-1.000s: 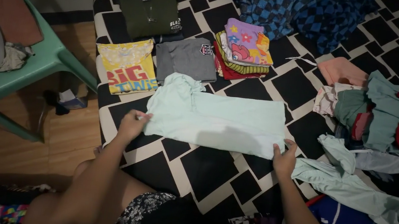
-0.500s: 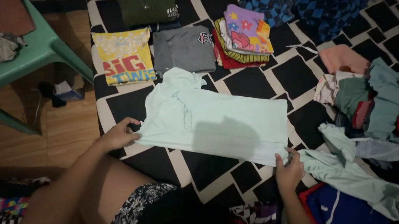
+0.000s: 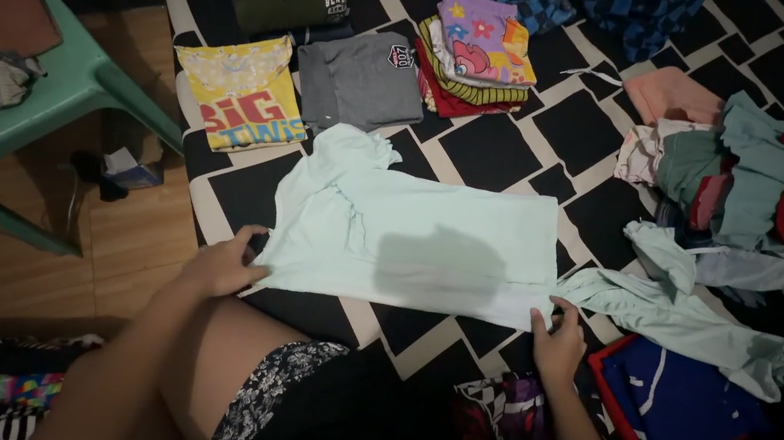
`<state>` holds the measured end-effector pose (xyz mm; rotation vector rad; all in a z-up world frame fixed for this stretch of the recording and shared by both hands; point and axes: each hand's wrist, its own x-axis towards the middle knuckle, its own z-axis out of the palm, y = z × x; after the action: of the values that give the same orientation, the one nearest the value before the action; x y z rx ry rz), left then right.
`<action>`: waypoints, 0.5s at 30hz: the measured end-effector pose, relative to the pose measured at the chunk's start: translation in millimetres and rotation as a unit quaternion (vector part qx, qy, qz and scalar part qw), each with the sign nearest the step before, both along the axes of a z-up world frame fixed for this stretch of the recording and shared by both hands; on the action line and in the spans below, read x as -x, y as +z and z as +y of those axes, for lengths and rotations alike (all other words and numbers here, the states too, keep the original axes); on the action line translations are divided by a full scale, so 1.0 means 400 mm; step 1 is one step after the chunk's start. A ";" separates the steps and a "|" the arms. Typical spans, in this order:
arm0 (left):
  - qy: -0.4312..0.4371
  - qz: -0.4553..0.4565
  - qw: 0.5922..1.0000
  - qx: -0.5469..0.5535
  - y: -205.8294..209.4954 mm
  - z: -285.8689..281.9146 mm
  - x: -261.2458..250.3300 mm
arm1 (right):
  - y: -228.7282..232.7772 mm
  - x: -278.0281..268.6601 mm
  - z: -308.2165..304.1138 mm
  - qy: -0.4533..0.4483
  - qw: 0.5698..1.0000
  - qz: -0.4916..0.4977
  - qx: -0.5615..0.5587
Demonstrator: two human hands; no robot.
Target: Folding various items of clothing on a bed.
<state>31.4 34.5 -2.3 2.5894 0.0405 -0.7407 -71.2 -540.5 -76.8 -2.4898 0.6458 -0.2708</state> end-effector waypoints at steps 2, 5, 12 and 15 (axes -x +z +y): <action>0.073 0.013 0.993 0.088 0.031 -0.032 0.003 | 0.008 0.001 0.006 0.007 0.999 -0.048 0.023; 0.098 -0.027 0.986 0.129 0.032 -0.074 0.010 | 0.039 -0.034 0.037 -0.003 0.998 -0.045 0.037; -0.041 -0.227 0.972 0.041 -0.040 -0.096 0.038 | 0.054 -0.090 0.042 0.022 0.996 -0.083 -0.005; -0.131 -0.199 0.969 -0.062 -0.059 -0.083 0.034 | 0.066 -0.091 0.050 0.012 1.000 0.002 -0.007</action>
<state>17.6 1.5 -25.9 2.8488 -0.3963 -0.2968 -34.7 -520.6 -50.2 -2.4846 0.6163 -0.2511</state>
